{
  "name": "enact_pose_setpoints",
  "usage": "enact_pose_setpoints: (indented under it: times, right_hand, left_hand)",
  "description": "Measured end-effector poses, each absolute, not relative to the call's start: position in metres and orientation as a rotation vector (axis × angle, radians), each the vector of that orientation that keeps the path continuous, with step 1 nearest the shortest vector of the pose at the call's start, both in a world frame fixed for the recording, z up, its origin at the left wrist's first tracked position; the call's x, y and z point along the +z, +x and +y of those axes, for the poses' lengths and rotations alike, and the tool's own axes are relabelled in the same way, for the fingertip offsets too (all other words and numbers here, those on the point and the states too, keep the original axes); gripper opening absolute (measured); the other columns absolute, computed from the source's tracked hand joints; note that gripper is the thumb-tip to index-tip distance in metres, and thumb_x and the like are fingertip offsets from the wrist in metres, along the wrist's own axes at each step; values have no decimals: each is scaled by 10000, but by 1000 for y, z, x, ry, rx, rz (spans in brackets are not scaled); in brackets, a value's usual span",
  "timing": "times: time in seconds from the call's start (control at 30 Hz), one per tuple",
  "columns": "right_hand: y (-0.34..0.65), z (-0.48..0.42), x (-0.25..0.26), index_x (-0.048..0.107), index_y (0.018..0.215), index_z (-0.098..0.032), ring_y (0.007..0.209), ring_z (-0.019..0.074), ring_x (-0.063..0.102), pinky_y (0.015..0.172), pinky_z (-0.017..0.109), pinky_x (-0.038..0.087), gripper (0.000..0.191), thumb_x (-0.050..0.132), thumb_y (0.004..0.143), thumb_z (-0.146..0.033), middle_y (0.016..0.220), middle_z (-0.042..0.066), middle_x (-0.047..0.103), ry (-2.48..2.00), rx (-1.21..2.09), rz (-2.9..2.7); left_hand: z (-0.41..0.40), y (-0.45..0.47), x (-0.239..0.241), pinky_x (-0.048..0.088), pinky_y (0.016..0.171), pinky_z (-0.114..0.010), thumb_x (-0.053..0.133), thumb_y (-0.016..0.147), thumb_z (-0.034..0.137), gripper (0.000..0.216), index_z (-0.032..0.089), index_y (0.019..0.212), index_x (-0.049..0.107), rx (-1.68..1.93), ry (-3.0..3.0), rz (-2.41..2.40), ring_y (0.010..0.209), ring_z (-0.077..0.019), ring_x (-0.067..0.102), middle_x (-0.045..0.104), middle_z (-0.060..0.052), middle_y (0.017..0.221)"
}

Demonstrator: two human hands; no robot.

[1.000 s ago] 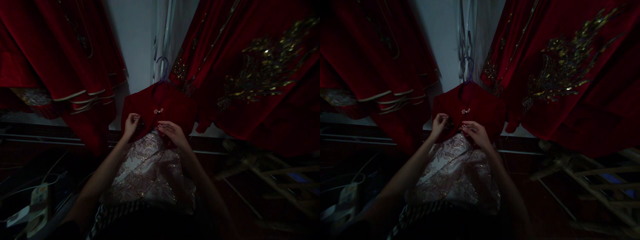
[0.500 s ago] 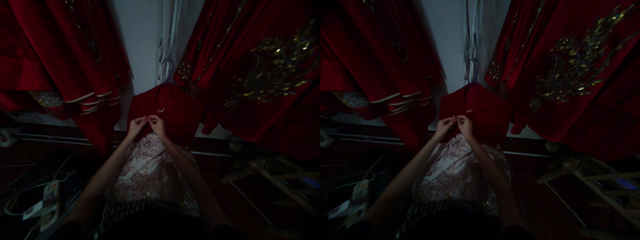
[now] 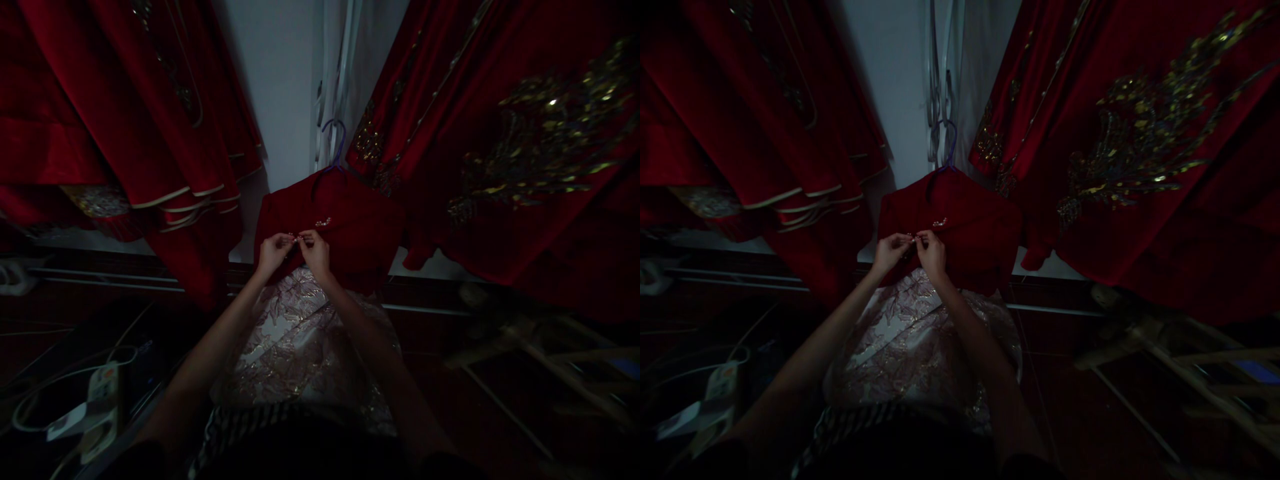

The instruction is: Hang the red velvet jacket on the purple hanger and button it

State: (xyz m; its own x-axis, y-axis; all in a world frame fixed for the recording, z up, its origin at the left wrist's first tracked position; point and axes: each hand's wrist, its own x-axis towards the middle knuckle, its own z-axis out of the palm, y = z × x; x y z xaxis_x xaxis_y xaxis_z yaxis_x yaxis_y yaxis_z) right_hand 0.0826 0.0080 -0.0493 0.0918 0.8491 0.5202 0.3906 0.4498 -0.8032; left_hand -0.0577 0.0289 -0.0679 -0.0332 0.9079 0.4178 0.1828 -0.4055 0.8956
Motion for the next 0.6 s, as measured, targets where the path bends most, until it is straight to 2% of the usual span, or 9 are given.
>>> enact_pose_setpoints:
  times: [0.1, 0.17, 0.23, 0.33, 0.6]
  right_hand:
    - [81, -11, -67, 479, 1032, -208, 838, 133, 650, 730, 248, 510, 153, 431, 904, -276, 960, 57, 662, -1092, 574, -1327]
    - [84, -32, -88, 458, 1037, -202, 935, 137, 632, 815, 269, 496, 150, 396, 907, -243, 1032, 84, 648, -1063, 544, -1247]
    - [89, -53, -109, 490, 991, -189, 984, 153, 594, 898, 305, 459, 136, 401, 896, -226, 1035, 100, 631, -1127, 401, -1220]
    - [100, -73, -130, 529, 960, -179, 998, 179, 550, 939, 342, 413, 152, 401, 885, -212, 1030, 106, 612, -1273, 255, -1232]
    - [104, -77, -127, 575, 1143, -178, 1039, 246, 514, 943, 408, 320, 311, 499, 862, -288, 1047, 96, 627, -1565, 145, -1375]
  left_hand:
    - [8, -43, -94, 487, 914, -357, 538, 833, 266, 226, 173, 1018, 626, 1652, 1603, 1279, 954, -175, 640, 677, -87, 1048]
    - [-11, -30, -119, 465, 943, -387, 497, 856, 246, 279, 168, 1114, 568, 1761, 1528, 1480, 1020, -196, 604, 634, -116, 1113]
    - [-29, -17, -141, 445, 960, -418, 486, 858, 233, 336, 163, 1184, 526, 1771, 1536, 1636, 1056, -225, 571, 598, -141, 1140]
    - [-42, -6, -156, 373, 1027, -468, 497, 831, 190, 406, 171, 1236, 499, 1688, 1696, 1729, 1144, -265, 500, 560, -146, 1183]
    - [-35, -13, -152, 431, 970, -446, 513, 809, 196, 285, 168, 1078, 601, 1588, 1785, 1742, 1048, -268, 527, 554, -128, 1058]
